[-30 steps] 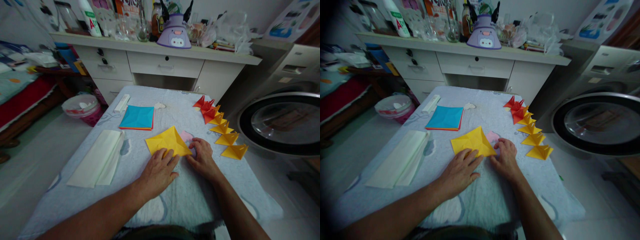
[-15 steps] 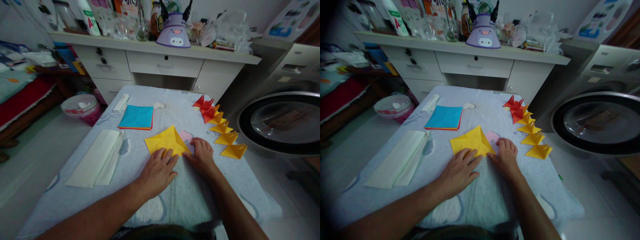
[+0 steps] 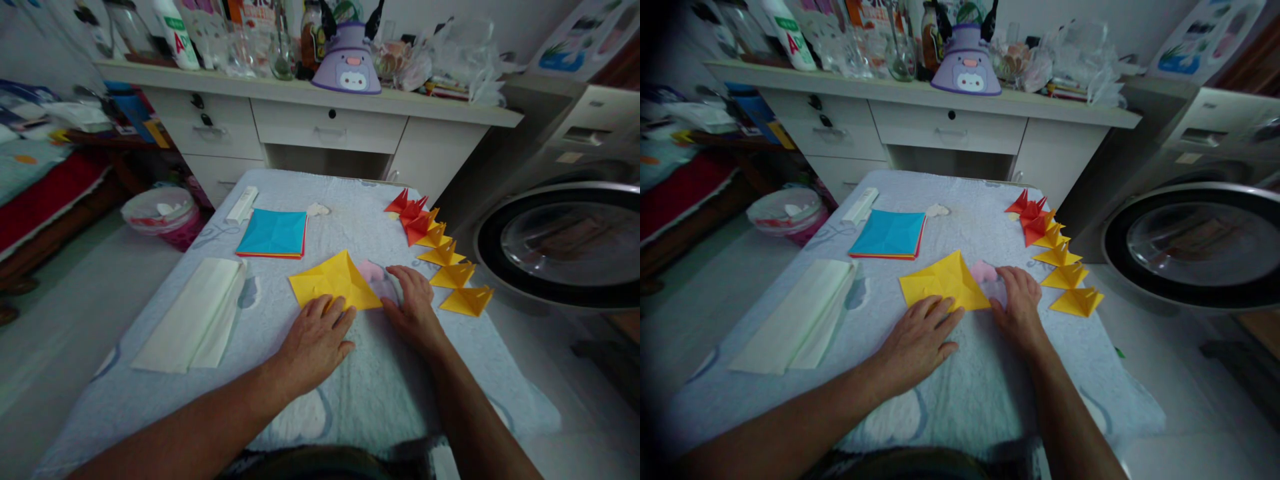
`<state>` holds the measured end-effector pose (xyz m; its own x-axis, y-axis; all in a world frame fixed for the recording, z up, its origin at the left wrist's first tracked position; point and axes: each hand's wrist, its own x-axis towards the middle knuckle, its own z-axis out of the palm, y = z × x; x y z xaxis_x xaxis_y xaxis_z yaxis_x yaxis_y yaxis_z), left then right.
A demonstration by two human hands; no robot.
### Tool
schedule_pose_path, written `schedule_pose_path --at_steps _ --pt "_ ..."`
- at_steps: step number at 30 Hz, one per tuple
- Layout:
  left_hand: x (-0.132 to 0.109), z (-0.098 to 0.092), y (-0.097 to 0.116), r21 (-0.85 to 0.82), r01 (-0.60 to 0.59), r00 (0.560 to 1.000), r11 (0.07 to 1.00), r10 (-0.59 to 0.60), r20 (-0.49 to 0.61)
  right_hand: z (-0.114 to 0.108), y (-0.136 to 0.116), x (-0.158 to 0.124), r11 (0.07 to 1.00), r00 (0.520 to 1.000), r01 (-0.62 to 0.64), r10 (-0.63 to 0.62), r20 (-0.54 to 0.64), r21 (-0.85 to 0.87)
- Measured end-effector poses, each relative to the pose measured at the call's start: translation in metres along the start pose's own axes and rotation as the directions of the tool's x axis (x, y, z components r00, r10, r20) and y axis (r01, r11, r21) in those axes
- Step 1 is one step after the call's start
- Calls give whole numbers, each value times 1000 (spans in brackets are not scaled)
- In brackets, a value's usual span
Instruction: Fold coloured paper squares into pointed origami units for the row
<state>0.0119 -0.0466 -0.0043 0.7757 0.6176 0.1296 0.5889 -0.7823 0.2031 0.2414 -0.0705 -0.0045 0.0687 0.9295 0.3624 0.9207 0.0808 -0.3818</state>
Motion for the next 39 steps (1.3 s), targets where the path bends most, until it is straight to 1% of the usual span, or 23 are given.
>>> schedule_pose_path --at_steps 1,2,4,5,6,7,10,15,19,24,32,34,36,38,39 --pt "0 0 0 1 0 1000 1000 0 -2 0 -6 0 996 998 54 -51 -40 75" --pt "0 -1 1 3 1 1000 1000 -1 -5 1 -13 1 983 994 101 -96 -44 154" --pt "1 -1 2 9 3 1000 1000 -3 -17 6 -25 0 937 983 157 -177 38 313" --pt "1 -1 2 12 3 1000 1000 -3 -24 9 -30 -1 926 980 136 -177 88 352" --pt "1 -1 2 16 4 1000 1000 -3 -29 13 -33 -1 929 975 117 -175 138 352" --pt "2 -1 3 20 5 999 1000 -4 -32 16 -35 -1 936 972 115 -175 156 334" --pt "2 -2 3 28 6 1000 1000 -5 -30 23 -37 0 958 965 137 -187 186 253" --pt "-1 -6 4 47 20 1000 999 -21 1 21 -38 1 966 953 167 -209 219 195" --pt "-14 -9 1 91 66 998 994 -67 9 21 -36 0 965 955 164 -207 212 205" --pt "-34 -12 -9 124 107 994 987 -108 3 23 -33 0 962 951 163 -212 225 220" --pt "-52 -18 -24 133 160 987 978 -162 4 23 -31 1 959 948 165 -219 233 230" --pt "-53 -23 -29 134 181 983 974 -183 3 23 -30 1 957 946 168 -224 234 238" --pt "-51 -32 -34 116 205 978 972 -209 22 22 -30 2 957 940 175 -232 249 232" --pt "-43 -43 -41 89 236 969 968 -241 55 20 -32 2 960 927 188 -244 285 210" --pt "-37 -48 -45 80 268 961 960 -272 47 18 -33 2 962 917 195 -248 312 192"
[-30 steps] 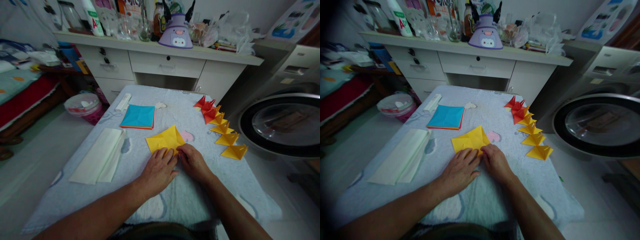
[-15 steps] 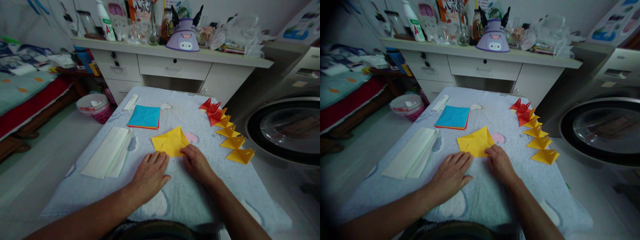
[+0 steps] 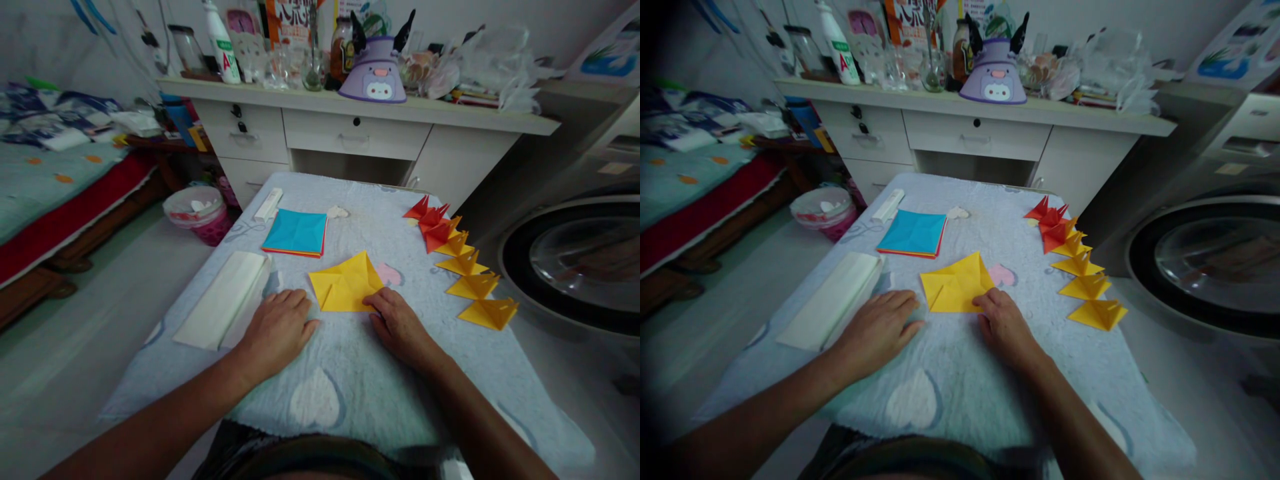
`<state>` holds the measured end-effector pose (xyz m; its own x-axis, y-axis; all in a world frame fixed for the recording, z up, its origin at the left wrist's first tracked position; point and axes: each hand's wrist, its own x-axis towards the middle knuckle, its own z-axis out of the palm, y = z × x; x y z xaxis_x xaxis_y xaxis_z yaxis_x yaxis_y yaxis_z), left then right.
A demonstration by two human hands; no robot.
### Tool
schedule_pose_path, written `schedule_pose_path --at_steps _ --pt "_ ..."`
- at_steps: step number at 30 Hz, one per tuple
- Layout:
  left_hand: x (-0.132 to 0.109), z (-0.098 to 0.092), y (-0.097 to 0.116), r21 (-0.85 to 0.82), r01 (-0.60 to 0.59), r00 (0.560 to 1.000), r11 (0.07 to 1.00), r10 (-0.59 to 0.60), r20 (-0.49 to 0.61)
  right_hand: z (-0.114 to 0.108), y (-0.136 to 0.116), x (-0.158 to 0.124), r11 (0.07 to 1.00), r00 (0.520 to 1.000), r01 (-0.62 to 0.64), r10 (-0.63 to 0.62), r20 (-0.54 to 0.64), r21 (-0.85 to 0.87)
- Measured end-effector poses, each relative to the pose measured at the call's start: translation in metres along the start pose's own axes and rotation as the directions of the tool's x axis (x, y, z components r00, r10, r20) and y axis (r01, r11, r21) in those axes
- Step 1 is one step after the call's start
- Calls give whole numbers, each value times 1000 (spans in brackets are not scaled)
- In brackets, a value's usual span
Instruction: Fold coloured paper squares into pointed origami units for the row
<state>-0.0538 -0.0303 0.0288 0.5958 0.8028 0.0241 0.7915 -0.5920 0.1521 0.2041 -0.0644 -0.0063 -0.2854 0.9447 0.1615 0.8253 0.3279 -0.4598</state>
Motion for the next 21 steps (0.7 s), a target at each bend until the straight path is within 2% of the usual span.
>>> schedule_pose_path --at_steps 4,7,10,13,17,19,21 --pt "33 -8 -10 -104 38 984 994 -55 -168 -13 -11 1 996 991 14 -3 134 -83" --pt "57 3 -15 -209 5 981 978 -45 -191 -28 -21 4 995 974 18 4 227 -96" --pt "71 19 -16 -266 4 977 964 -61 -207 -39 -29 12 997 963 13 10 270 -82" --pt "77 29 -16 -335 43 973 941 -115 -199 -36 -31 22 997 976 1 15 217 -75" --pt "78 32 -18 -473 72 971 878 -171 -170 -11 -24 32 995 998 -24 29 49 -100" --pt "78 34 -20 -567 77 969 820 -195 -151 2 -19 34 998 999 -24 23 -28 -65" --pt "78 36 -22 -687 65 961 724 -231 -153 9 -14 34 999 995 -3 -1 -95 -34"
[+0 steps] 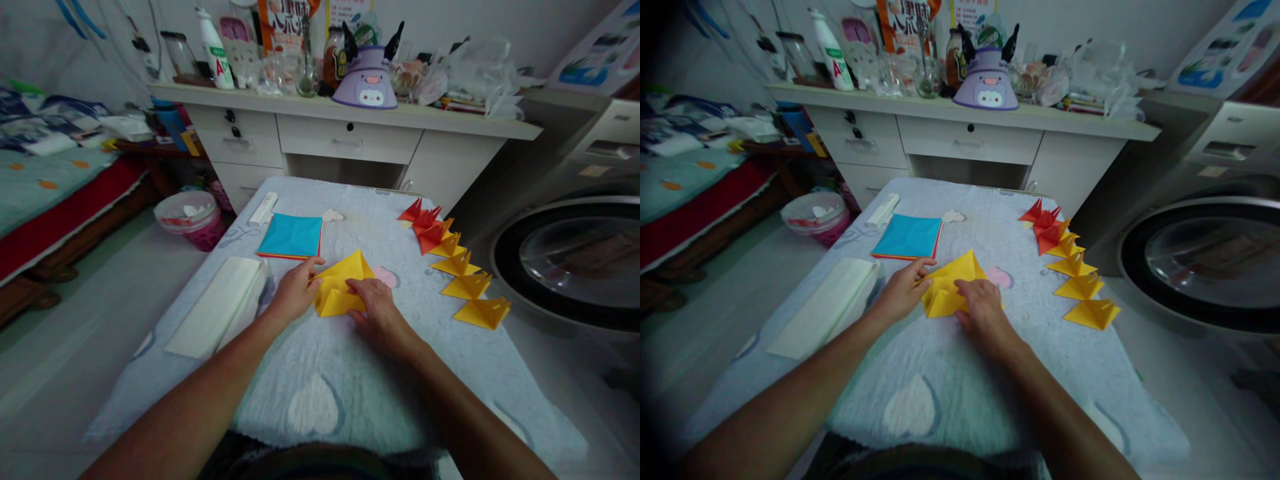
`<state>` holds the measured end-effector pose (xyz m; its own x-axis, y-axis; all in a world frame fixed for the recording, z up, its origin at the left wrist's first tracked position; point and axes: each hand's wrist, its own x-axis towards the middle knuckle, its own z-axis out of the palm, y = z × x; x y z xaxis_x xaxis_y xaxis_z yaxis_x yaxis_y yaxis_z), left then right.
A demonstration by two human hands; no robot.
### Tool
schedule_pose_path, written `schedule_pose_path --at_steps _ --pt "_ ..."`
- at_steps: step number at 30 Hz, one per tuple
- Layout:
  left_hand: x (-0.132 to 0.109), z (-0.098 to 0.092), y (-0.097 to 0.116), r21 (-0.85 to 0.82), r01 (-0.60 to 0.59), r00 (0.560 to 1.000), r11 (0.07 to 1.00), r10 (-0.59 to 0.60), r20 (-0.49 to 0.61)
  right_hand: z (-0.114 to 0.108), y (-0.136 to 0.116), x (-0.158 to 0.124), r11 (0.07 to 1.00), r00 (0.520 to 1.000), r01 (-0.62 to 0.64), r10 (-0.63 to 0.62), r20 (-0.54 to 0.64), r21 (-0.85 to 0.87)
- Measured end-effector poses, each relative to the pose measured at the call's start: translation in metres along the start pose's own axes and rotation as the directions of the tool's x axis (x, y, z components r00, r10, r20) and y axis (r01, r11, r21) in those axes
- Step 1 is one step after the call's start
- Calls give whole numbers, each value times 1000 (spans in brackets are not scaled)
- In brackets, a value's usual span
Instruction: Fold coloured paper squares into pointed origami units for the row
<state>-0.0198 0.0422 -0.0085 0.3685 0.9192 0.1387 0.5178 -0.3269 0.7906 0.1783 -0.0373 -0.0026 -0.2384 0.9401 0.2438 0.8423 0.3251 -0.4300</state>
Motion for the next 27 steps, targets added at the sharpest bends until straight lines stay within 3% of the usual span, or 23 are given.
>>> schedule_pose_path --at_steps 5,9,14,18,27 --pt "-2 5 -3 -436 71 995 897 -95 -34 -3 7 -2 996 995 81 -83 -55 -37" --pt "-6 7 1 -612 82 990 786 -133 -38 -16 5 -9 982 990 91 -107 -91 -163" --pt "-10 5 5 -656 85 988 750 -149 -43 -28 -2 -26 989 994 96 -101 -36 -113" --pt "-12 6 4 -642 104 988 759 -153 -21 -23 -1 -41 989 979 132 -119 -164 68" --pt "-16 6 9 -655 99 993 749 -122 11 -15 8 -49 988 937 120 -80 -340 97"
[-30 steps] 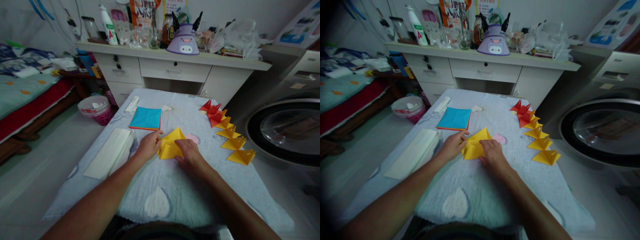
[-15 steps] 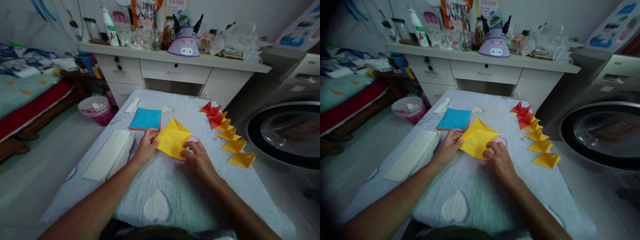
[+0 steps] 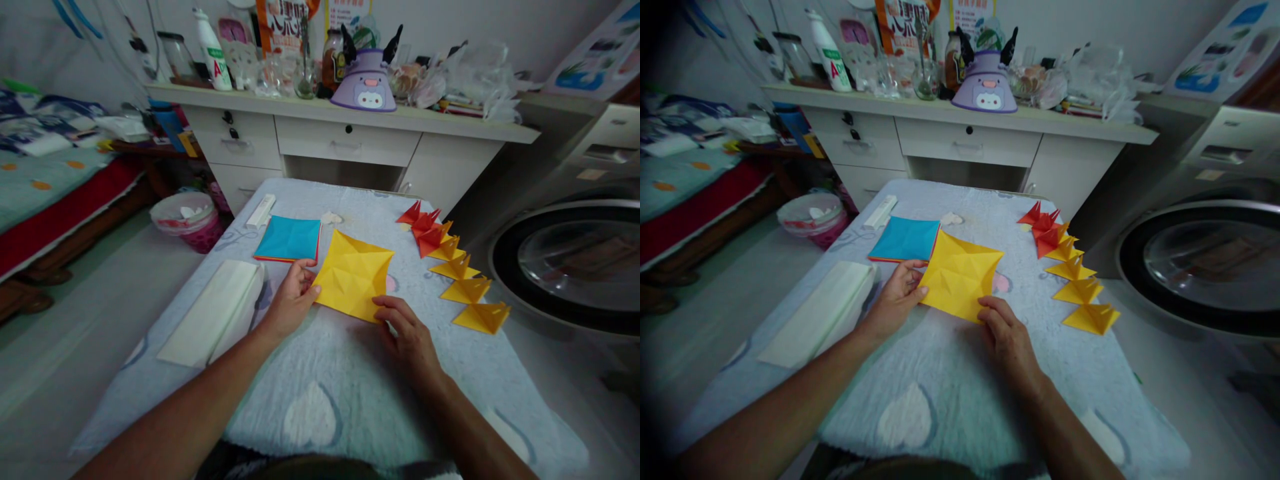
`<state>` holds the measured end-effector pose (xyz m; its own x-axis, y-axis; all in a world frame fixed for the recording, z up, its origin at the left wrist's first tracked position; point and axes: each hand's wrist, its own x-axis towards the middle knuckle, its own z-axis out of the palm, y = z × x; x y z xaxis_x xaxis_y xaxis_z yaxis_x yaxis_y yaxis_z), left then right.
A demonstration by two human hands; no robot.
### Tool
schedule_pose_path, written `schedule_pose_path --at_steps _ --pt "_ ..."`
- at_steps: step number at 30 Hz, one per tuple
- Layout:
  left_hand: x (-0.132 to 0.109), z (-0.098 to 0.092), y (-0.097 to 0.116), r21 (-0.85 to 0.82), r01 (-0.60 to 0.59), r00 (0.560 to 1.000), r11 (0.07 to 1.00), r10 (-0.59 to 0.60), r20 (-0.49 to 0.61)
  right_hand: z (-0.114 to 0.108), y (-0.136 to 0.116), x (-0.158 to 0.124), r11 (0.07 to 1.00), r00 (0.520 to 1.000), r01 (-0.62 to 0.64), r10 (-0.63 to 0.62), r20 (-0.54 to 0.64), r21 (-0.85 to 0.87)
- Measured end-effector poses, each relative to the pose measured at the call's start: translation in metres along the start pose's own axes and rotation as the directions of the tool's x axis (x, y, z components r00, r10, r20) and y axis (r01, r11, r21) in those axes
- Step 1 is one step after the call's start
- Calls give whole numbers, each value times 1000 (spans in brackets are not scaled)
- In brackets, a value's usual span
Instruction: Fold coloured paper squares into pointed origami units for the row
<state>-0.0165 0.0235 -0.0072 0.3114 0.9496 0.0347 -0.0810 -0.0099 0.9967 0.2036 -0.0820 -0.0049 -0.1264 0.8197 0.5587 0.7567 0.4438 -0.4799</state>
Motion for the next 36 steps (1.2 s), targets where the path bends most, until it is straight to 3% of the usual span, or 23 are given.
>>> schedule_pose_path --at_steps 19,30,33,35,36 --pt "-7 1 5 16 -29 995 999 27 92 -3 1 0 1000 1000 -30 30 7 -4" --pt "-15 1 0 221 37 974 975 -84 208 4 11 -1 996 994 -93 93 52 -5" --pt "-16 -1 1 390 -74 990 918 21 139 3 12 -2 991 989 -133 133 64 -6" --pt "-16 -4 5 570 -221 975 791 198 103 3 12 -1 987 985 -159 159 73 -4" --pt "-16 -6 8 648 -302 949 699 282 138 2 12 -1 985 982 -172 172 80 -1"
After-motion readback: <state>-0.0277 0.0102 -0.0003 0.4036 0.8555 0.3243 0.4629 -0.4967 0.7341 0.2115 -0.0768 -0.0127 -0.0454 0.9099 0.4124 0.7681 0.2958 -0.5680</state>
